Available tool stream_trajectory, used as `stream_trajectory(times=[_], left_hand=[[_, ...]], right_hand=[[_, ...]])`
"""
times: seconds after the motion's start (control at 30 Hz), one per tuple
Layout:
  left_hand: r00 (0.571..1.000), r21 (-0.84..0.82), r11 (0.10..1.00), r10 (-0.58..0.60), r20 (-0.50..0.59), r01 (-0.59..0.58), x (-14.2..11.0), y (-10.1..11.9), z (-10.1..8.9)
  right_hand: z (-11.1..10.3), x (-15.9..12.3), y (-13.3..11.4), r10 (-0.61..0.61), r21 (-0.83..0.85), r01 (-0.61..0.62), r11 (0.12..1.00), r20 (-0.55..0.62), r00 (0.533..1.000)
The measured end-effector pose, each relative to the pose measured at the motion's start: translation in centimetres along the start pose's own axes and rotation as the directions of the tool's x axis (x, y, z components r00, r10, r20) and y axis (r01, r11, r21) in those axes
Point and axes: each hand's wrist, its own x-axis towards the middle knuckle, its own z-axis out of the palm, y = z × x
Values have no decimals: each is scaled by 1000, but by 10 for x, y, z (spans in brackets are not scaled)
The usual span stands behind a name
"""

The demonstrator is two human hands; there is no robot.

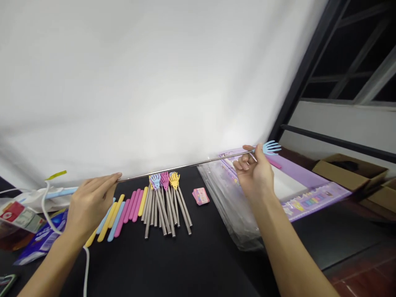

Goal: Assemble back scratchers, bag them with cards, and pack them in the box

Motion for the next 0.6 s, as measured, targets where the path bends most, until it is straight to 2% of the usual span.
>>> stream_trajectory(times=[0.07, 0.23, 0.4, 0.5, 0.6], left_hand=[[999, 14, 999, 44, -26, -43, 9, 13, 0], [959, -24, 959, 281, -45, -282, 46, 53, 4], [942, -43, 941, 335, -27, -336, 77, 82, 18], [948, -60, 946, 317, -23, -318, 84, 77, 21], [954, -24, 953, 301, 2, -301, 80, 49, 17]], right_hand=[[4, -5, 2, 9, -4, -9, 1000, 36, 999], [5, -8, 3, -34, 23, 34, 999, 27, 999], [-5, 1, 3, -90, 22, 89, 996, 35, 995], [-21, 17, -12, -143, 72, 146, 987, -49, 989], [-52, 40, -40, -240, 48, 251, 967, -169, 956]])
